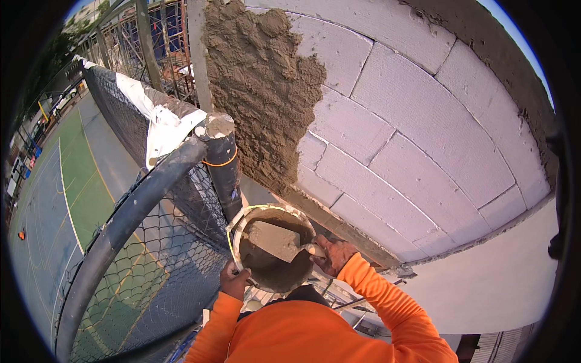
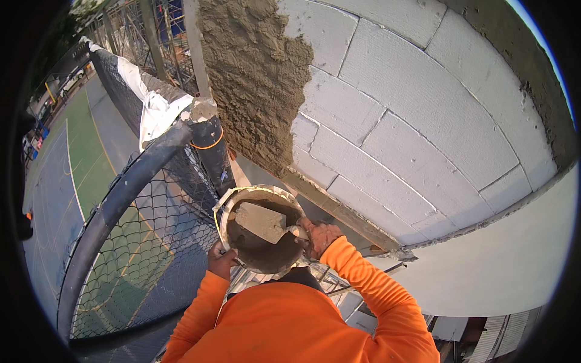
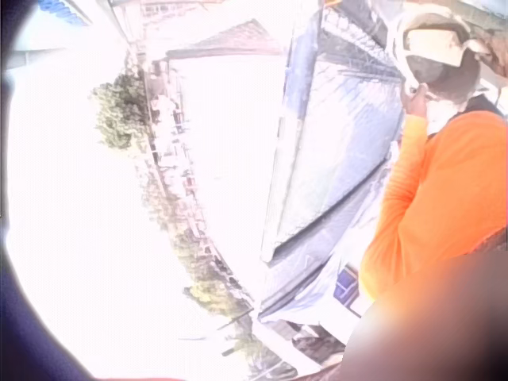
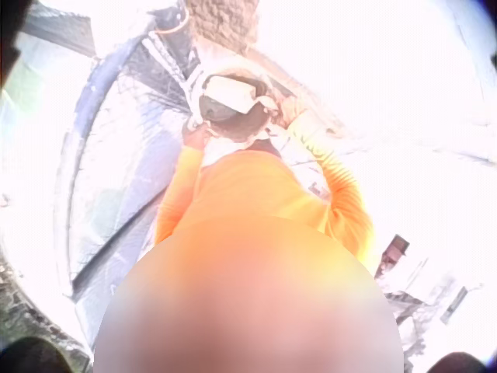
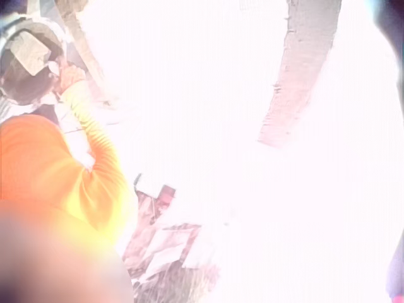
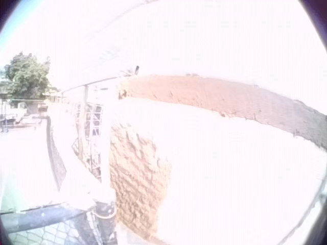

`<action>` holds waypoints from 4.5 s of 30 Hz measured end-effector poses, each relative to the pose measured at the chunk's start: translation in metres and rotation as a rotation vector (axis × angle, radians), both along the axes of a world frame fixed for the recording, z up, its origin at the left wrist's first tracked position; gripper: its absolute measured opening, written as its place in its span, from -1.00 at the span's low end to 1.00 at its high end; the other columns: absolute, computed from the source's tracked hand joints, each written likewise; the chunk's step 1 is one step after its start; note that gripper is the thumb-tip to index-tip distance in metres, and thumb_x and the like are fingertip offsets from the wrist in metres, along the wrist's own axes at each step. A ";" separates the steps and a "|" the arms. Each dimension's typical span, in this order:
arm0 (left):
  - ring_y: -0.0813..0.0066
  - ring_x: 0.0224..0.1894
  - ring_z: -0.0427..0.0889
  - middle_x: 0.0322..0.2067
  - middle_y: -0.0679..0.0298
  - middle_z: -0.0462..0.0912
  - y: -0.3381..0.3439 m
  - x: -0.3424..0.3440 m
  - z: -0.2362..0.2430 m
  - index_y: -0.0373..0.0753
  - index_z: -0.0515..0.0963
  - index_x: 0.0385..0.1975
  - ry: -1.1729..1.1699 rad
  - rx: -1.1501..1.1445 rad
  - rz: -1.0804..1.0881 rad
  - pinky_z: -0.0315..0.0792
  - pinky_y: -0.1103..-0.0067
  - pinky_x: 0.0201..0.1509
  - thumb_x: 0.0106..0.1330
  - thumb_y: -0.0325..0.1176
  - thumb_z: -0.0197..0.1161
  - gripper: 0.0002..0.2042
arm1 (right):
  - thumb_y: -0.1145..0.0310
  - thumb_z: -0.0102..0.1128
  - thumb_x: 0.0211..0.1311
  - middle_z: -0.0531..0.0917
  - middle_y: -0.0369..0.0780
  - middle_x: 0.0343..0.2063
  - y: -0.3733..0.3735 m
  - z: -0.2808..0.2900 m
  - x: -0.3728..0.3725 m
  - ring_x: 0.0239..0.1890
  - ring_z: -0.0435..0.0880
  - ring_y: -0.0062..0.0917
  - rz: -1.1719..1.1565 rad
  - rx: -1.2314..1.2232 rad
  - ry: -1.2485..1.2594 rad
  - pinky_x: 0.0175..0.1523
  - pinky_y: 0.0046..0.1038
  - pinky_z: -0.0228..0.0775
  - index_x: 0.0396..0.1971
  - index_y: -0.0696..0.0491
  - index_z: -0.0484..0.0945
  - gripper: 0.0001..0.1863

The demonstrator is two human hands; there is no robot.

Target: The person scoops cement from a bucket with a trowel and applies it to a vertical wall surface, smoothing it in place. The person repeats this process multiple times, transferring cement from the bucket to the wall.

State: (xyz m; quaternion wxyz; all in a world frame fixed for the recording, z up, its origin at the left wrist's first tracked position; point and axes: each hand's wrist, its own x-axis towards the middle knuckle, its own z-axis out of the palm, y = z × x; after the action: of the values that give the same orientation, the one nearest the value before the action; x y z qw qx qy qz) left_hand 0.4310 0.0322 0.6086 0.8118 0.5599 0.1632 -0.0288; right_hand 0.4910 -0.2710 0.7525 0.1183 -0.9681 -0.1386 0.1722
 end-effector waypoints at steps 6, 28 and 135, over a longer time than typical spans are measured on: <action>0.46 -0.42 0.69 -0.33 0.26 0.68 0.004 -0.015 -0.016 -0.30 0.59 -0.08 0.196 -0.066 0.061 0.63 0.55 -0.43 0.17 -0.59 0.24 -0.71 | 0.09 0.33 0.35 0.69 -0.10 -0.35 -0.032 0.149 0.048 -0.41 0.72 -0.25 0.229 0.432 -0.155 -0.27 -0.28 0.52 0.03 0.12 0.53 -0.55; 0.21 -0.52 0.68 -0.41 0.14 0.62 -0.050 0.026 -0.186 -0.21 0.41 -0.17 0.807 -0.063 0.112 0.68 0.23 -0.44 0.26 -0.51 0.25 -0.80 | 0.12 0.46 0.17 0.66 -0.14 -0.38 -0.151 -0.193 -0.009 -0.30 0.63 -0.40 -0.763 0.517 0.356 -0.11 -0.36 0.51 -0.08 0.16 0.58 -0.52; -0.05 -0.05 0.70 -0.14 -0.03 0.72 0.020 -0.234 -0.403 -0.31 0.56 -0.01 1.040 0.653 -0.110 0.56 0.25 0.06 0.14 -0.02 0.41 -0.46 | -0.03 0.45 0.10 0.74 -0.02 -0.14 -0.181 -0.429 -0.028 -0.09 0.74 -0.09 0.053 -0.533 0.505 0.04 -0.17 0.57 -0.01 0.01 0.55 -0.43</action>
State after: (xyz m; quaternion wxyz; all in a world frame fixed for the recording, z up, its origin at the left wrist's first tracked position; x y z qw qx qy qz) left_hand 0.1975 0.0522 0.2054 0.4101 0.6998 0.5089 -0.2884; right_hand 0.4634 -0.4517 0.3238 -0.1121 -0.8880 -0.0803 0.4386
